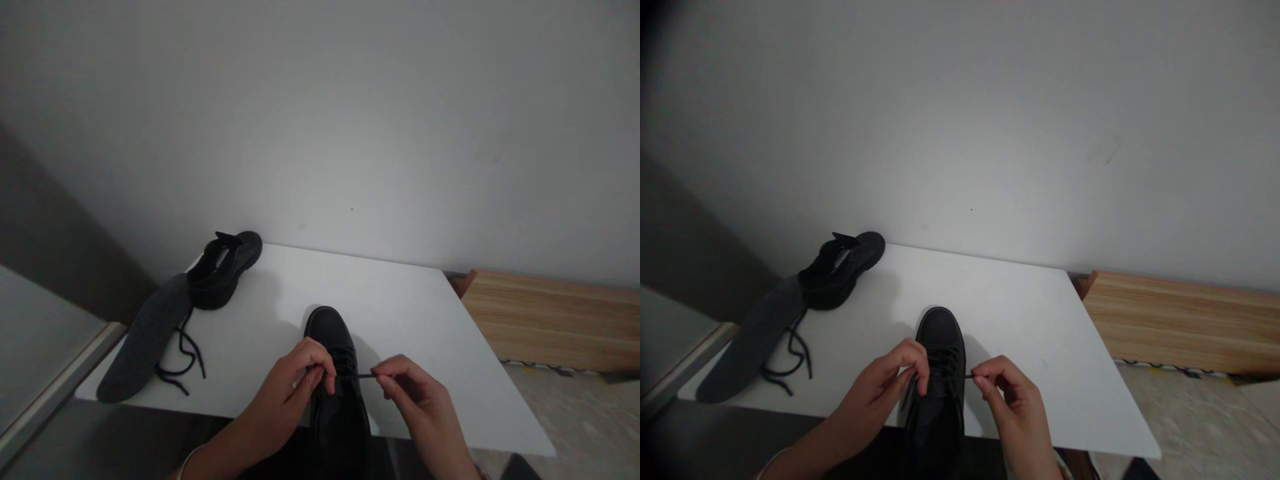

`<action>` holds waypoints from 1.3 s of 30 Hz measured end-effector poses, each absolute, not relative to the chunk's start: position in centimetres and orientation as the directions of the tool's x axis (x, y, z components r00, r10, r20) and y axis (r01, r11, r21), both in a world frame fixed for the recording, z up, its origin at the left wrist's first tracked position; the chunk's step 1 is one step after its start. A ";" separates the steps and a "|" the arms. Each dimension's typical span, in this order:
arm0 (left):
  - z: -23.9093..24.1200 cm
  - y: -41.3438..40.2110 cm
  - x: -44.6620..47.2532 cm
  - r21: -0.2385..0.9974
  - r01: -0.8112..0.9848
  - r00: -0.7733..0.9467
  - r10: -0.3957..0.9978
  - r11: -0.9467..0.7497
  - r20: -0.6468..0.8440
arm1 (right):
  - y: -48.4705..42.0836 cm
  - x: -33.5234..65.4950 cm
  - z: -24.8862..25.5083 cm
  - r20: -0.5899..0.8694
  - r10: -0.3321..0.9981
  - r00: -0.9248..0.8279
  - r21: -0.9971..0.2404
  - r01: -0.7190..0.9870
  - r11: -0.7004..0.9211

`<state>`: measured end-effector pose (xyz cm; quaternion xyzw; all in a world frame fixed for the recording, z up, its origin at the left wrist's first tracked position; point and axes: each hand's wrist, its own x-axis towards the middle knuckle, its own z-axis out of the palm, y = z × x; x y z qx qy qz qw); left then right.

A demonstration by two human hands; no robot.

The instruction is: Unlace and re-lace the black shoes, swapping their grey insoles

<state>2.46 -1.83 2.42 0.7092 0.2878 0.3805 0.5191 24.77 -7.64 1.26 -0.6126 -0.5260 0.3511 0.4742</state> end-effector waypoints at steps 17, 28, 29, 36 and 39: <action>4.6 -2.6 4.4 0.844 0.246 0.586 0.767 -0.477 0.262 | -7.8 22.2 4.4 0.544 0.838 -0.027 -0.684 0.565 0.462; 4.0 -2.4 4.1 0.903 0.258 0.443 0.873 -0.343 0.206 | -7.5 22.3 3.4 0.402 0.912 -0.083 -0.770 0.508 0.386; 4.1 -2.4 4.1 0.902 0.272 0.445 0.875 -0.337 0.193 | -7.6 22.4 3.5 0.419 0.903 -0.090 -0.753 0.521 0.401; 4.3 -1.8 3.9 0.957 0.225 0.472 0.880 -0.182 0.056 | -8.1 23.1 4.4 0.505 0.830 -0.239 -0.665 0.505 0.550; 3.9 -1.7 3.9 0.970 0.175 0.478 0.876 -0.167 0.065 | -8.1 23.4 4.6 0.482 0.801 -0.355 -0.606 0.525 0.598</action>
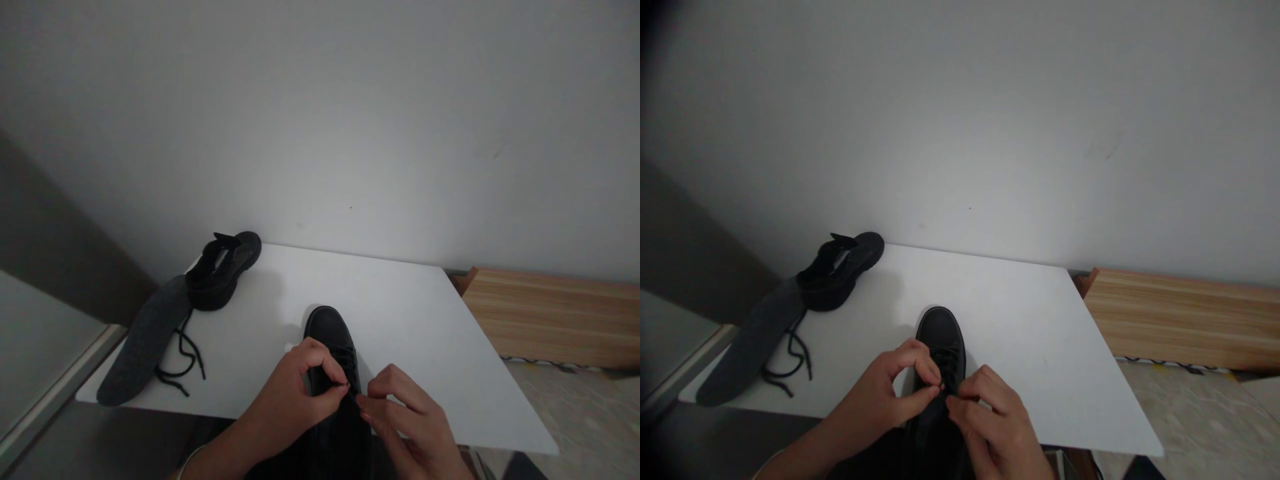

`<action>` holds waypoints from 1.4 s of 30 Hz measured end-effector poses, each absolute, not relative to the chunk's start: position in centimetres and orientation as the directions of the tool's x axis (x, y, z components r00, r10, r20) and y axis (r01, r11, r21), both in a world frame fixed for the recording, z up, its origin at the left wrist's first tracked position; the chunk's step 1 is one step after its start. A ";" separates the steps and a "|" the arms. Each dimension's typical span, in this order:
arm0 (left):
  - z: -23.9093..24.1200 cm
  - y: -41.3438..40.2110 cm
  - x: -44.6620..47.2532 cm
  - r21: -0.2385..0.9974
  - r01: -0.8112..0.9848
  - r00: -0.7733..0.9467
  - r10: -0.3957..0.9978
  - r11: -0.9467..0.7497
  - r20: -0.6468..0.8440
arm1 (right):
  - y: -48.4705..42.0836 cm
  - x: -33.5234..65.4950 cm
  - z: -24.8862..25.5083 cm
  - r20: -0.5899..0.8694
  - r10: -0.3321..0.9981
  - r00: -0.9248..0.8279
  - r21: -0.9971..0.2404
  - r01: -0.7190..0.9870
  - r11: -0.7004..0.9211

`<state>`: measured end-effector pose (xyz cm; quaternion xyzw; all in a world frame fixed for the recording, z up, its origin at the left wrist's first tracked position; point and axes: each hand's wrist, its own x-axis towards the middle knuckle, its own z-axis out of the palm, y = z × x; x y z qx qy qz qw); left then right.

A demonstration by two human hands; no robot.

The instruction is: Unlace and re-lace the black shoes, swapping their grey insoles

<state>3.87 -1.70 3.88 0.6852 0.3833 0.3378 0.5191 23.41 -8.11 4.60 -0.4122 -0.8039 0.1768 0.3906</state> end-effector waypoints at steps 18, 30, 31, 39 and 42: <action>3.7 -2.2 4.2 0.255 0.419 0.620 0.480 -0.871 0.620 | -6.0 20.8 3.2 0.305 0.949 -0.086 -0.841 0.444 0.310; 1.8 -2.6 3.9 0.225 0.397 0.540 0.425 -0.890 0.726 | -5.1 21.9 3.6 0.098 0.990 -0.097 -0.938 0.323 0.124; 1.8 -2.6 3.8 0.240 0.399 0.525 0.435 -0.885 0.731 | -5.1 21.8 3.6 0.127 0.987 -0.099 -0.929 0.338 0.153; 1.5 -2.9 3.7 0.430 0.385 0.361 0.562 -0.816 0.744 | -5.4 21.2 3.4 0.260 0.962 -0.084 -0.859 0.434 0.270; 1.8 -3.1 3.4 0.529 0.339 0.281 0.621 -0.778 0.732 | -5.4 21.4 2.9 0.294 0.954 -0.054 -0.812 0.513 0.279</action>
